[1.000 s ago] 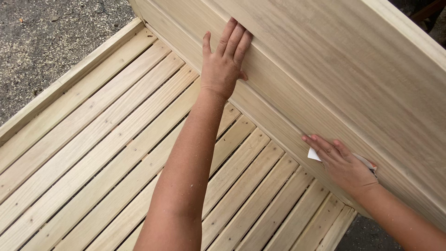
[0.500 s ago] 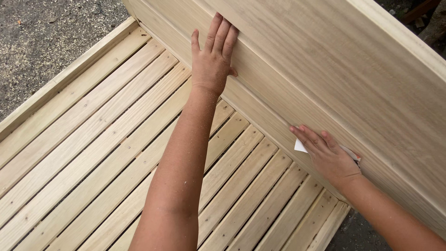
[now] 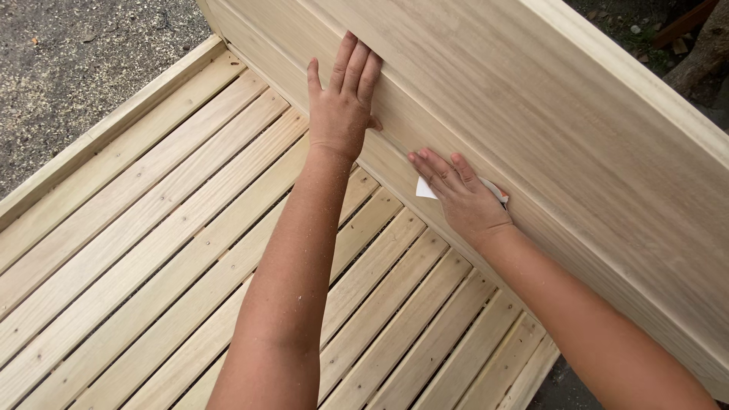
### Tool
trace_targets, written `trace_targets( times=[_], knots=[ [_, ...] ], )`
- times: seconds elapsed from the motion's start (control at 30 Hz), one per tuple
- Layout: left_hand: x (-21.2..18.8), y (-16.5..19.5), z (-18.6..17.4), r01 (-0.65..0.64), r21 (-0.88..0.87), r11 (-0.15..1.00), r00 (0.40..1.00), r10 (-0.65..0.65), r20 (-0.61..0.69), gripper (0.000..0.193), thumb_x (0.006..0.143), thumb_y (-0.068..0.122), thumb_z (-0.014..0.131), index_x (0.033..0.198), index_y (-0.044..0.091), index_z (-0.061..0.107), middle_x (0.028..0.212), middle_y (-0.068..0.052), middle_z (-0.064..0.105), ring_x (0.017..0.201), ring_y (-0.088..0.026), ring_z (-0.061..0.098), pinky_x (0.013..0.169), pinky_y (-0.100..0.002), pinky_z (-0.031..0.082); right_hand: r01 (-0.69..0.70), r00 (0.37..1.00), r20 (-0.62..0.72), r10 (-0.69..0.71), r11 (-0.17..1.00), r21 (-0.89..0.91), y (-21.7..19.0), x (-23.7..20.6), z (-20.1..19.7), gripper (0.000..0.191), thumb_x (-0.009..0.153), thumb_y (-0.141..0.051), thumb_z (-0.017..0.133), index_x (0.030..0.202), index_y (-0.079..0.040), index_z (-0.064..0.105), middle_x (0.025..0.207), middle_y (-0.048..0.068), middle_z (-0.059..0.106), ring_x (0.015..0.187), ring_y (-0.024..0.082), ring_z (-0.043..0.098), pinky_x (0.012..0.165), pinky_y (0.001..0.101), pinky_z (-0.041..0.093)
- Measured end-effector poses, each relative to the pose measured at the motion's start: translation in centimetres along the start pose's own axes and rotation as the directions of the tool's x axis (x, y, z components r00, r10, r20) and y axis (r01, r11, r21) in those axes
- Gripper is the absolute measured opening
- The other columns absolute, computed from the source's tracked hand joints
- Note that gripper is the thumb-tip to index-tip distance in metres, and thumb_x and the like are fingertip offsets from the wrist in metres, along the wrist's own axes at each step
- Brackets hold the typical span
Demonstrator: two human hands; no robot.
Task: The person sands the edge and side of a wooden bed frame using a sanding block. They move along the length of the frame, smoothing the surface with consistent strokes.
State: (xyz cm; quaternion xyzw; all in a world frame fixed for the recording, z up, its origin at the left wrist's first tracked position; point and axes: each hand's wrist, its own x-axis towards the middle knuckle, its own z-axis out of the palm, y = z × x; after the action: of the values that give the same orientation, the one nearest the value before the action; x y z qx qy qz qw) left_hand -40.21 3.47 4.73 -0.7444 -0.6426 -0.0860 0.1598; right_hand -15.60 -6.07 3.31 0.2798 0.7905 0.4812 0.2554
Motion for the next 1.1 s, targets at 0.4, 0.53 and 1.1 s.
trace_targets(
  times=[0.4,0.53,1.1],
  knots=[
    [0.0,-0.1,-0.2,0.008,-0.021,1.0,1.0,-0.008,0.018,0.122,0.069,0.066,0.076,0.165,0.021,0.014,0.17,0.002,0.01,0.156,-0.017,0.001,0.123,-0.064,0.024,-0.037,0.998,-0.044,0.037,0.999,0.014,-0.3,0.6,-0.2,0.074,0.098,-0.032,0.037,0.164,-0.005,0.018,0.173,0.009,0.006,0.157,0.027,-0.005,0.116,0.0604,-0.013],
    [-0.1,-0.2,0.1,-0.012,0.007,1.0,0.996,0.013,-0.089,0.12,0.07,0.064,0.079,0.164,0.021,0.018,0.17,0.001,0.013,0.157,-0.018,0.003,0.125,-0.065,0.02,-0.098,0.995,-0.036,0.098,0.995,0.004,-0.2,6.2,-0.7,0.074,0.101,-0.033,0.035,0.166,-0.007,0.012,0.173,0.01,0.009,0.157,0.027,-0.004,0.119,0.0592,-0.013],
    [-0.4,-0.4,0.8,-0.021,-0.045,0.999,0.995,0.017,-0.096,0.117,0.073,0.067,0.077,0.163,0.02,0.02,0.169,0.001,0.017,0.158,-0.019,0.005,0.123,-0.067,0.019,-0.258,0.958,-0.114,0.264,0.964,0.067,1.9,5.9,-2.6,0.072,0.104,-0.03,0.036,0.168,-0.007,0.014,0.175,0.007,0.007,0.159,0.026,-0.003,0.122,0.06,-0.013]
  ],
)
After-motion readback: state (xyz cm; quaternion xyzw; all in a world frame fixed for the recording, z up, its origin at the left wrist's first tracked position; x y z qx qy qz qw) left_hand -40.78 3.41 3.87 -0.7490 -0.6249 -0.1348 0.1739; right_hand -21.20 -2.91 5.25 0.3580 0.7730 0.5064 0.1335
